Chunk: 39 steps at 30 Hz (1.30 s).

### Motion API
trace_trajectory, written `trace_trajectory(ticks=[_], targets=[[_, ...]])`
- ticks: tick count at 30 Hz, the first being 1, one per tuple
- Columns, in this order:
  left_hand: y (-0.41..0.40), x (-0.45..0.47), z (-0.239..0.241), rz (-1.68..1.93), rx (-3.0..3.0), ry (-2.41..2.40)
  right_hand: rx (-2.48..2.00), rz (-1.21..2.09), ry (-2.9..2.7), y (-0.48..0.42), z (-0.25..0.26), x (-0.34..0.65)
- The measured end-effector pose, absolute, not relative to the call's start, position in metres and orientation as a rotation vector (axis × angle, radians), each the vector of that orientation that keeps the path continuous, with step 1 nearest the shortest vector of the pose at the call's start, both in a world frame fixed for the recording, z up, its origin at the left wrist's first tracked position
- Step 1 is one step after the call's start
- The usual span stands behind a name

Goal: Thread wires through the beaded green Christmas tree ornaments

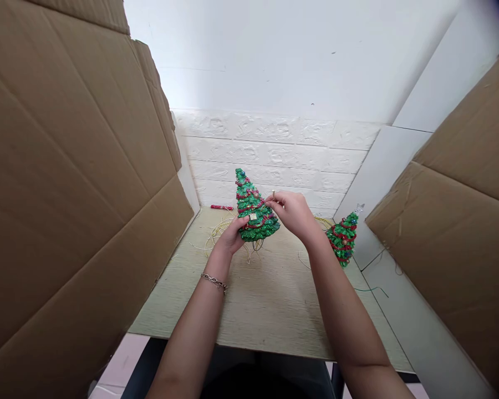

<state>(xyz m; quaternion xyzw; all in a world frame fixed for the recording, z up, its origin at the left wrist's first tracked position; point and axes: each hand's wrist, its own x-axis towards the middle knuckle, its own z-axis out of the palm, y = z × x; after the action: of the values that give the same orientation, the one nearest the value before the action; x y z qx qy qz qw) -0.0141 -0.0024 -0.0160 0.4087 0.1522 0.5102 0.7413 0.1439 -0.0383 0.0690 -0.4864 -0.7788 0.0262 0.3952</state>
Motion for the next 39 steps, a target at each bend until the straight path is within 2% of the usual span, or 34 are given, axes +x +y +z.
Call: trace_trajectory(ticks=[7,14,30,36,39], targets=[[-0.001,-0.014,-0.018,1.136,0.904,0.336,-1.244,0.108,-2.034,-0.039,0.063,0.138],[0.0,-0.015,-0.019,1.116,0.911,0.335,-0.963,0.319,-1.775,-0.046,0.068,0.138],[-0.003,-0.015,-0.017,1.091,0.936,0.348,-1.106,0.332,-1.92,-0.041,0.063,0.136],[-0.003,-0.013,-0.018,1.099,0.934,0.336,-1.011,0.645,-1.753,-0.048,0.073,0.149],[-0.003,-0.013,-0.019,1.103,0.939,0.342,-1.025,0.6,-1.74,-0.054,0.078,0.147]])
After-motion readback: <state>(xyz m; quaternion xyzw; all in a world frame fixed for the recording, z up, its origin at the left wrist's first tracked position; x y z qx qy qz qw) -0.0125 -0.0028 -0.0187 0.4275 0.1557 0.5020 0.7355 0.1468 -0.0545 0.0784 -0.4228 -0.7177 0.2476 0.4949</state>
